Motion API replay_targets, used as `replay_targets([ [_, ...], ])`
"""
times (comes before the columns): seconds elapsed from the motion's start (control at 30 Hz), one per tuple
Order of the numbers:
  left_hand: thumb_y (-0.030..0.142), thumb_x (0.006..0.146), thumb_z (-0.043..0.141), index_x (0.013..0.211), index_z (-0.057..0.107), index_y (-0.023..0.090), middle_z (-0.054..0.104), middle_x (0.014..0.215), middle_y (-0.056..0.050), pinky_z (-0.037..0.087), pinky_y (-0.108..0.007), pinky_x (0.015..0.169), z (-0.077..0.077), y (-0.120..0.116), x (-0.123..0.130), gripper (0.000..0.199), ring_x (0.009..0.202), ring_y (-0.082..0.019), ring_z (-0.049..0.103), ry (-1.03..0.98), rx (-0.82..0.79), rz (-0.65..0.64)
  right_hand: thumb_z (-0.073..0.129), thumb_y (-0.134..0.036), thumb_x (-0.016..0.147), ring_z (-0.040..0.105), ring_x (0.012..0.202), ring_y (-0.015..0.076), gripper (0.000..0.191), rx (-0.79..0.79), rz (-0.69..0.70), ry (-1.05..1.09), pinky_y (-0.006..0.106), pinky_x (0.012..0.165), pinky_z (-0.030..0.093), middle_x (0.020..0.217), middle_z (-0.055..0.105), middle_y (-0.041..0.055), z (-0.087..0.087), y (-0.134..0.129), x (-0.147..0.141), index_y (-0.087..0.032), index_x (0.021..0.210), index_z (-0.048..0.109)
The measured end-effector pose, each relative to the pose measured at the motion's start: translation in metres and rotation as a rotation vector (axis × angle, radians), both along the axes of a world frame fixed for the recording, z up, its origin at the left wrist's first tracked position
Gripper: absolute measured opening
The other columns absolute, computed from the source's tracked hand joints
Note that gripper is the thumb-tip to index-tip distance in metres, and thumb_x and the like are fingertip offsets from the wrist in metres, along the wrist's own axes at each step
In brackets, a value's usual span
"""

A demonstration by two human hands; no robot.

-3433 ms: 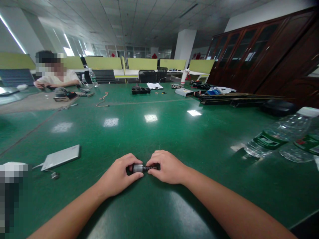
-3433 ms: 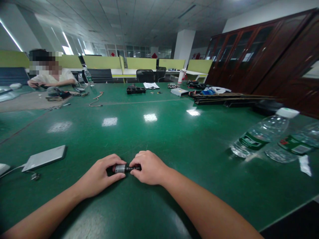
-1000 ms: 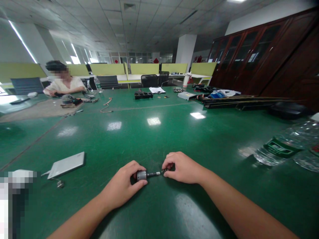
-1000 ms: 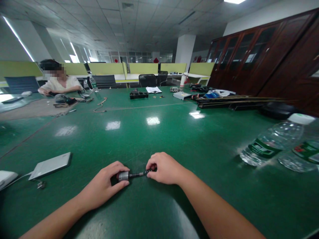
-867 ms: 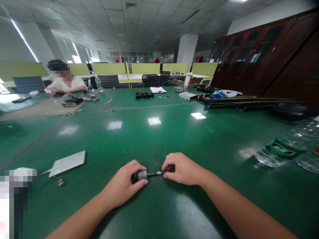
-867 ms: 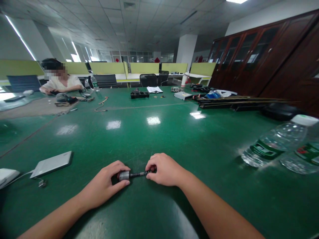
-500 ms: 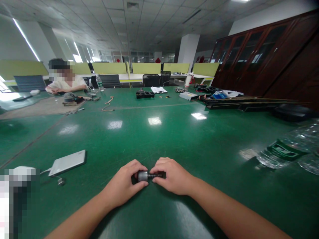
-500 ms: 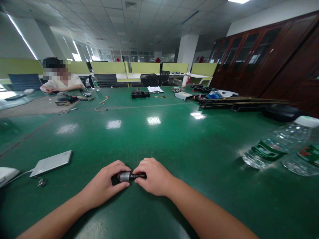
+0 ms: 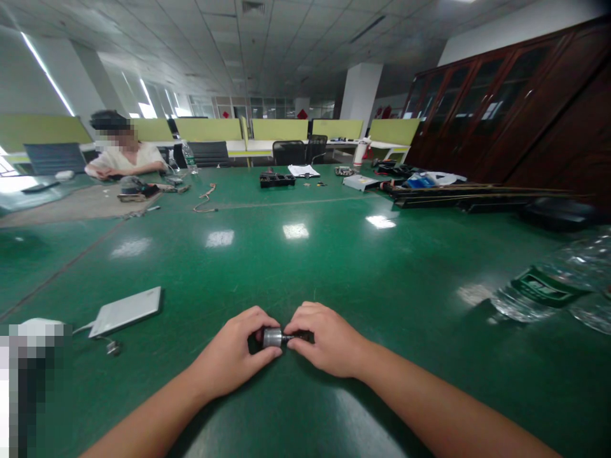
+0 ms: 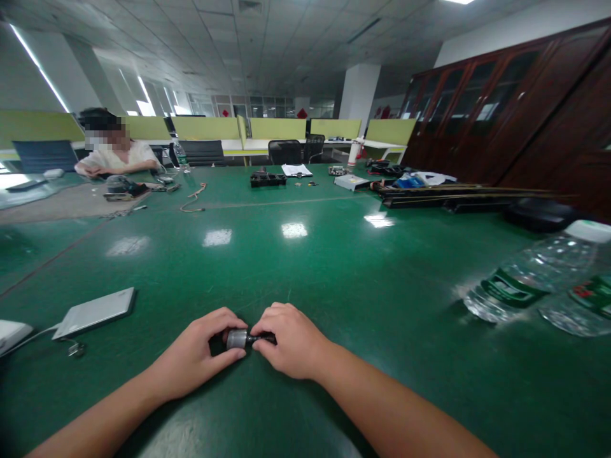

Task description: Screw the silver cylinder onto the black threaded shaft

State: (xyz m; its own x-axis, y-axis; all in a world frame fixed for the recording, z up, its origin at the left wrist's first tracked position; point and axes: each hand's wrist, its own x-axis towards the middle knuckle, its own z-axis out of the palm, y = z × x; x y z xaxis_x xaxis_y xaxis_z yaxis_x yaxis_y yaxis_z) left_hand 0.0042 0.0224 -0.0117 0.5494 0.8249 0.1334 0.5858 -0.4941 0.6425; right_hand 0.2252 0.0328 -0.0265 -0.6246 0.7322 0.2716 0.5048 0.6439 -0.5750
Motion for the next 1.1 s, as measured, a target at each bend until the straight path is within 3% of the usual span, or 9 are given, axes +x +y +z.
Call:
replay_targets([
  [0.47, 0.024, 0.086, 0.068, 0.100, 0.068, 0.022, 0.063, 0.092, -0.002, 0.046, -0.030, 0.076, 0.0020, -0.0043, -0.0012, 0.014, 0.084, -0.019, 0.060, 0.007, -0.019, 0.025, 0.071, -0.020, 0.080, 0.056, 0.083, 0.0172, 0.012, 0.023, -0.051, 0.012, 0.031, 0.076, 0.041, 0.082, 0.066, 0.0020, -0.0001, -0.0017, -0.0059, -0.020, 0.092, 0.071],
  [0.63, 0.024, 0.085, 0.068, 0.108, 0.064, 0.022, 0.065, 0.098, -0.003, 0.047, -0.033, 0.081, 0.0026, -0.0046, -0.0008, 0.023, 0.090, -0.021, 0.060, 0.017, -0.016, 0.050, 0.070, -0.020, 0.081, 0.056, 0.083, 0.0172, 0.010, 0.024, -0.047, 0.008, 0.031, 0.076, 0.040, 0.082, 0.066, 0.0017, 0.0014, -0.0024, -0.0052, -0.020, 0.091, 0.070],
  [0.9, 0.024, 0.086, 0.068, 0.102, 0.065, 0.021, 0.061, 0.100, -0.004, 0.046, -0.033, 0.085, 0.0004, -0.0034, -0.0030, 0.016, 0.094, -0.021, 0.059, -0.017, 0.000, 0.044, 0.072, -0.019, 0.079, 0.055, 0.083, 0.0167, 0.012, 0.009, -0.067, 0.017, 0.031, 0.076, 0.039, 0.083, 0.066, 0.0008, -0.0002, -0.0020, -0.0072, -0.021, 0.091, 0.069],
  [1.1, 0.025, 0.088, 0.066, 0.102, 0.064, 0.020, 0.061, 0.094, -0.003, 0.046, -0.031, 0.078, -0.0003, -0.0033, -0.0018, 0.015, 0.087, -0.020, 0.059, 0.009, -0.004, 0.041, 0.071, -0.019, 0.080, 0.055, 0.083, 0.0164, 0.010, 0.002, -0.071, -0.001, 0.031, 0.077, 0.039, 0.083, 0.065, 0.0005, 0.0029, -0.0034, -0.0066, -0.020, 0.090, 0.069],
])
